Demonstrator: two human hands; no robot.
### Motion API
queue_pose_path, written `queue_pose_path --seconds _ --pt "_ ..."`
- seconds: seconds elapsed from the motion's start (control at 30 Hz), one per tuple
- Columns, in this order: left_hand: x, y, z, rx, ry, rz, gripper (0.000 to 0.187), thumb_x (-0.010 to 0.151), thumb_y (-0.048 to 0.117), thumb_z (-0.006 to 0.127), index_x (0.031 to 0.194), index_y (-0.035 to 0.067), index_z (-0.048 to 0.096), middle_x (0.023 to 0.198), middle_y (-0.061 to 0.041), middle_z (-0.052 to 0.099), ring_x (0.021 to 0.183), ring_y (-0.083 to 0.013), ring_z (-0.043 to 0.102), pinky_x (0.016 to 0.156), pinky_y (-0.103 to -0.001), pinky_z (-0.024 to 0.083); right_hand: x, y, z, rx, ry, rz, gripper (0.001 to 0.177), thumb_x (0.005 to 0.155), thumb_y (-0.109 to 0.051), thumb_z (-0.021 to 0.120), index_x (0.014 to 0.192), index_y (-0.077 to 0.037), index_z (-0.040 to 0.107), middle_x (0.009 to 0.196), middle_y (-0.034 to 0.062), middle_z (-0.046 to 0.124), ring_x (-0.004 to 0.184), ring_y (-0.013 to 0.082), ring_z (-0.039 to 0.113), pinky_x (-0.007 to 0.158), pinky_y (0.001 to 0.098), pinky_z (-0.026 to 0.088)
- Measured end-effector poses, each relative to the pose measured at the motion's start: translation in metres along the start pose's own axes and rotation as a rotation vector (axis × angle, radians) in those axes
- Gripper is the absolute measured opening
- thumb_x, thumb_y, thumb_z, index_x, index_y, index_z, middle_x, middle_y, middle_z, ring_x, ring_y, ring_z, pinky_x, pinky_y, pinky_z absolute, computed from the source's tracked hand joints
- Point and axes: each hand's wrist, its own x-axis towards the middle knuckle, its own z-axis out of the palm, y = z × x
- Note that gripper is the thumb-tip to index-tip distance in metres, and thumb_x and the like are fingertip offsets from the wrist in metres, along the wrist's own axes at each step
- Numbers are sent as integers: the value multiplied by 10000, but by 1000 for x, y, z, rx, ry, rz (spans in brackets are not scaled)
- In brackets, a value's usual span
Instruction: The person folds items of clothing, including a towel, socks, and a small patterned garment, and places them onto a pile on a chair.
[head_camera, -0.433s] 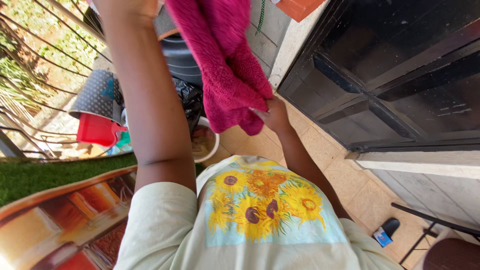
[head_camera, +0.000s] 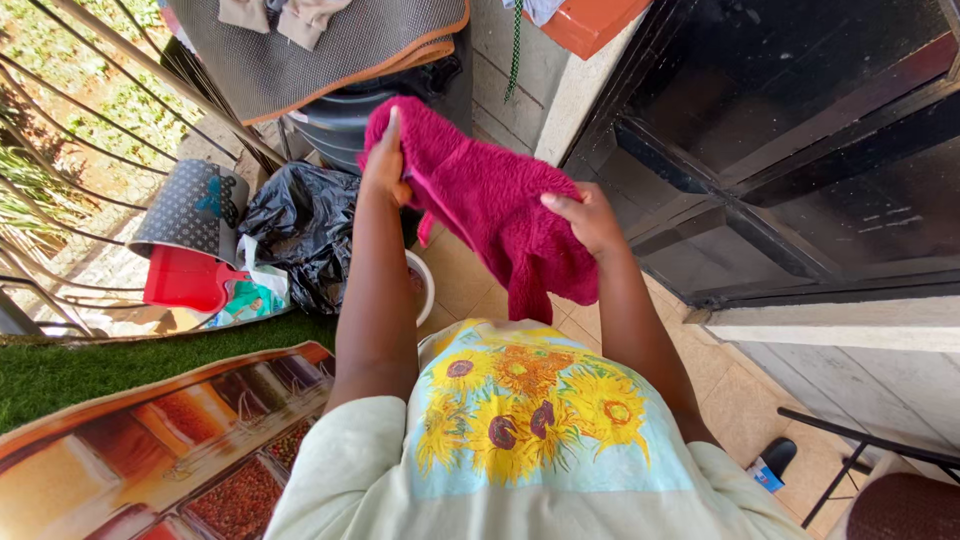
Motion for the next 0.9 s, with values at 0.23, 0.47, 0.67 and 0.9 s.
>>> queue_pose_path --seconds 0.23,0.47,0.67,0.9 --pt "3 -56 0 164 -455 202 767 889 588 632 1455 78 540 1464 -66 611 1395 -268 524 1207 -470 344 -4 -17 -8 158 -28 -89 351 952 -308 763 1146 -18 725 1046 29 743 927 124 692 877 305 554" --pt "1 -38 21 229 -257 55 696 959 295 782 1468 -121 554 1451 -297 580 1222 -387 590 1000 -462 378 -20 -40 -27 99 31 -66 429 909 -326 806 1189 -12 720 1078 31 736 976 138 672 930 325 534" --pt "4 -39 53 638 -85 329 1066 765 64 953 1513 -47 201 1445 -169 557 1309 -275 564 1123 -358 391 -24 -69 -24 -205 -56 -147 514 852 -26 717 1353 -19 604 1199 27 680 1099 141 642 1000 302 509" --pt "-36 5 80 1258 162 420 647 682 90 811 1273 57 551 1024 -187 712 1012 -335 680 937 -395 510 -32 -93 -37 -553 305 -113 802 776 47 617 1518 -172 403 1110 31 696 1063 149 663 946 264 498"
